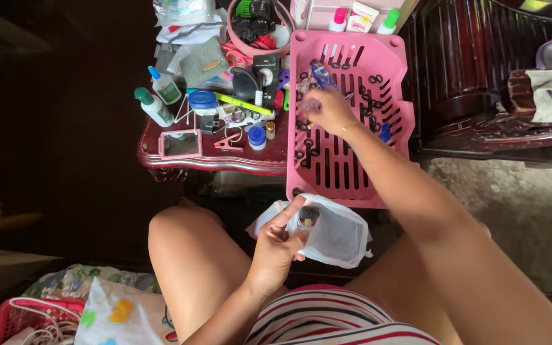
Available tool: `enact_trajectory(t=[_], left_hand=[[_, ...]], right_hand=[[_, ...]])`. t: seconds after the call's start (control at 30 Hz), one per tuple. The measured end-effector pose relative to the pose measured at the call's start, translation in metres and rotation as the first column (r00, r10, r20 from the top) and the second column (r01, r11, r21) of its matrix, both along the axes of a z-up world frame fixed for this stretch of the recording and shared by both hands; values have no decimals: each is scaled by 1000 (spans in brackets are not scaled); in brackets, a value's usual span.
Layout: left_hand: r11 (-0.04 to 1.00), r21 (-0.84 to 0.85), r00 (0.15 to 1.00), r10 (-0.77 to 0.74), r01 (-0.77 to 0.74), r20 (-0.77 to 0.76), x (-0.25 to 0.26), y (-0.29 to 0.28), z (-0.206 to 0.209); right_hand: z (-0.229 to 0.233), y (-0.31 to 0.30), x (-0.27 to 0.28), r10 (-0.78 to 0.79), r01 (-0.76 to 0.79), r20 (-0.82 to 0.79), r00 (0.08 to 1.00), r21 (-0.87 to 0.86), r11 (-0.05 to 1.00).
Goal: The person sits on the floor and sorts items from a pink plastic basket into a white plastic bag. They handle hair clips, small containers, and other accessories, placing them into the bag one by one.
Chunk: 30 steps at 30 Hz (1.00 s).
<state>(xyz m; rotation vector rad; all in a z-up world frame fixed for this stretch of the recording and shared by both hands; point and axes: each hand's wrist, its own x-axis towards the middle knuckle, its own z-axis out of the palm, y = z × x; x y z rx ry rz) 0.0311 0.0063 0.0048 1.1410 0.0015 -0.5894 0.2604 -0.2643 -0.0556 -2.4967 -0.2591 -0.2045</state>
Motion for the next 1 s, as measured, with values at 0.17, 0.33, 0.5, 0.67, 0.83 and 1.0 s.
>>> enact_trajectory(t=[0.17,0.33,0.5,0.67,0.83,1.0], left_hand=[[1000,11,999,-4,4,-39,2,0,0],[999,-35,998,-3,1,-62,3,-3,-1],[998,45,998,-31,33,-48,1,-5,-1],[989,141,998,-35,42,-52,1,-9,4],[1000,16,992,-24,26,-123,3,-5,2],[996,78,997,-47,51,-57,6,-5,-3]], right_hand=[[18,-18,-50,48,-56,-78,996,-98,994],[22,-35,-61,115,-98,-262,958,75,992],[-9,-47,6,-204,207,55,977,-65,976],[-37,-52,49,-202,227,148,968,-185,956],[-20,-50,32,-178,207,121,977,-305,929],[22,-72,-8,-285,235,-224,932,-224,946]])
